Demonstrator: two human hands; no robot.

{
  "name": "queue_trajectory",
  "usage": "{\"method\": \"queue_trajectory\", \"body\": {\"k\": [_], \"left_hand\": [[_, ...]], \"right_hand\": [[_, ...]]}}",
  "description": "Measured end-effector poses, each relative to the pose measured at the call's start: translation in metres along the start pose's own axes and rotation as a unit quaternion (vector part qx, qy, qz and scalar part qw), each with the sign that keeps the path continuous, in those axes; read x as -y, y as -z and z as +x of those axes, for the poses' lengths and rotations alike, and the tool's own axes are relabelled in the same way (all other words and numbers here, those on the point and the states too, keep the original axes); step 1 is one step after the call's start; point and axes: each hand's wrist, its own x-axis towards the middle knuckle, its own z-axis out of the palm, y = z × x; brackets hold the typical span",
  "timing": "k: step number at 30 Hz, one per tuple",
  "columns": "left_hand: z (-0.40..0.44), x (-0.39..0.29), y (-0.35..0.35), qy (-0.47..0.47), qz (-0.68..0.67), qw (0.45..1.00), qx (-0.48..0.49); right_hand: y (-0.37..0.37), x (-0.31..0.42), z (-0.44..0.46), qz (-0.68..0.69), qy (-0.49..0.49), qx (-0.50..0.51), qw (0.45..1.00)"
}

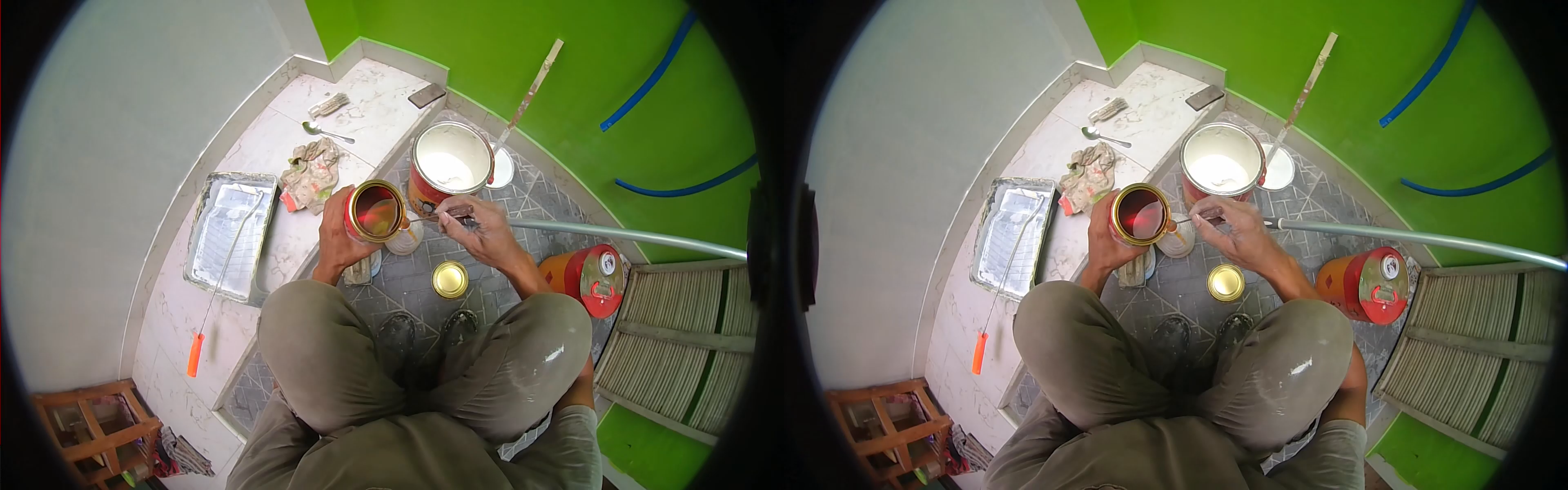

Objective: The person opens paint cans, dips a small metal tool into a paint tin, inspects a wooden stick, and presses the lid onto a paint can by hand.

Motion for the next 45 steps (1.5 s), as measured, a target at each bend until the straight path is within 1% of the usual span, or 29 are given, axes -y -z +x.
{"method": "queue_trajectory", "body": {"k": [1,4,7,10,13,16,22,25,31,34,37,45], "left_hand": [[-0.0002,0.0004,-0.0004,-0.001,0.000,1.000,0.001],[-0.0002,0.0009,-0.0008,0.000,-0.001,1.000,-0.002],[0.0003,-0.0013,-0.0010,-0.002,-0.001,1.000,-0.008],[0.0001,-0.0012,0.0010,0.002,-0.011,1.000,0.000],[-0.0003,-0.0004,0.0000,-0.006,-0.001,1.000,-0.003],[-0.0008,0.0018,-0.0022,-0.003,0.000,1.000,-0.007],[0.0001,-0.0016,0.0003,-0.006,0.004,1.000,0.000],[0.0005,-0.0033,0.0009,0.005,-0.005,1.000,0.000],[-0.0004,-0.0025,0.0019,-0.002,0.001,1.000,-0.003],[0.0000,-0.0026,0.0014,0.003,-0.002,1.000,-0.003],[0.0008,-0.0036,0.0012,-0.008,0.001,1.000,-0.002],[0.0018,-0.0050,0.0030,0.006,-0.003,1.000,-0.004]], "right_hand": [[-0.0006,0.0003,-0.0001,0.000,0.008,0.004,1.000],[0.0000,-0.0029,-0.0021,-0.015,-0.006,0.001,1.000],[0.0013,-0.0025,-0.0036,0.014,-0.065,-0.015,0.998],[0.0016,0.0000,-0.0016,0.011,-0.042,-0.006,0.999],[0.0024,0.0011,-0.0015,-0.008,-0.049,0.000,0.999],[0.0021,-0.0002,-0.0014,0.001,-0.063,-0.021,0.998],[0.0022,0.0009,0.0000,-0.022,-0.036,-0.001,0.999],[0.0013,0.0005,-0.0019,-0.003,-0.053,-0.032,0.998],[0.0026,0.0049,0.0005,-0.028,-0.041,-0.042,0.998],[0.0006,0.0001,0.0009,-0.021,-0.049,-0.042,0.998],[0.0013,0.0002,0.0018,-0.021,-0.044,-0.031,0.998],[0.0014,-0.0007,-0.0023,0.004,-0.051,-0.009,0.999]]}}
